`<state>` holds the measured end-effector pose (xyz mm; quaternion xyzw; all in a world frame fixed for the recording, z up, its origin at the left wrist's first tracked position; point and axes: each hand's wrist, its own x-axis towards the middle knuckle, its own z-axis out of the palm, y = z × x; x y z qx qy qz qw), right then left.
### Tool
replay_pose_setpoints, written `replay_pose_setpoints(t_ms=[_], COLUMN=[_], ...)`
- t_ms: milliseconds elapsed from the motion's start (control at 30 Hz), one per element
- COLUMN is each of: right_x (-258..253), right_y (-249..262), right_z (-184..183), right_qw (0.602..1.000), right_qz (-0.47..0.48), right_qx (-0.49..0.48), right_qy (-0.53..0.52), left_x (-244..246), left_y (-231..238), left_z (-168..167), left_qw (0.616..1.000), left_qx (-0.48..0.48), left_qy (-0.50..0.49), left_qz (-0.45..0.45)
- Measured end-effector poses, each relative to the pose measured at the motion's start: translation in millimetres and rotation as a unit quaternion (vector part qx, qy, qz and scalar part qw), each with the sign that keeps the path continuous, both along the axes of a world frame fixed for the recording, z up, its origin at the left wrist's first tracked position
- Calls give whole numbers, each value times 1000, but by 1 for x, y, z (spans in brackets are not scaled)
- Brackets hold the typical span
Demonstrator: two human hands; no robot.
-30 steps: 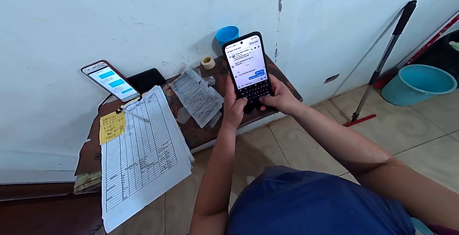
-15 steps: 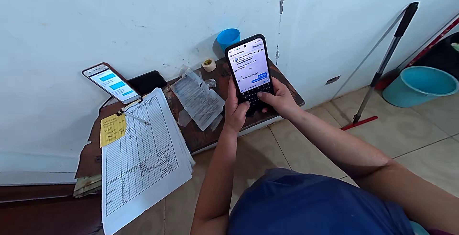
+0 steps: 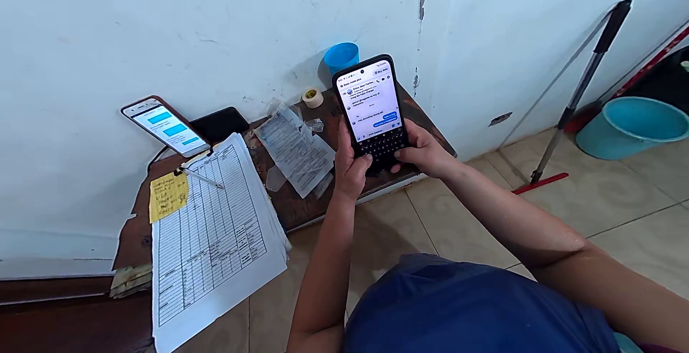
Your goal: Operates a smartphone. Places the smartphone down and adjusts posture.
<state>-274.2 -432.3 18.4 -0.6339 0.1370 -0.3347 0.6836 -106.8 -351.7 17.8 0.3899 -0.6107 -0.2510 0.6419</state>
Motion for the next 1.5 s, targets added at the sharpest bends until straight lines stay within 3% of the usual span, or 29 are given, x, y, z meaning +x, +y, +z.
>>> replay_pose_setpoints(t_ms=[1500], right_x=[1], right_y=[-1], right_z=[-1], right_qw=[999], right_qz=[10], right_qx=[35], right_qy=[-24], left_x=[0], left_y=[-1], left_z=[0], left_qw=[1000], left_qx=[-2], left_qy=[11], left_qz=[-4])
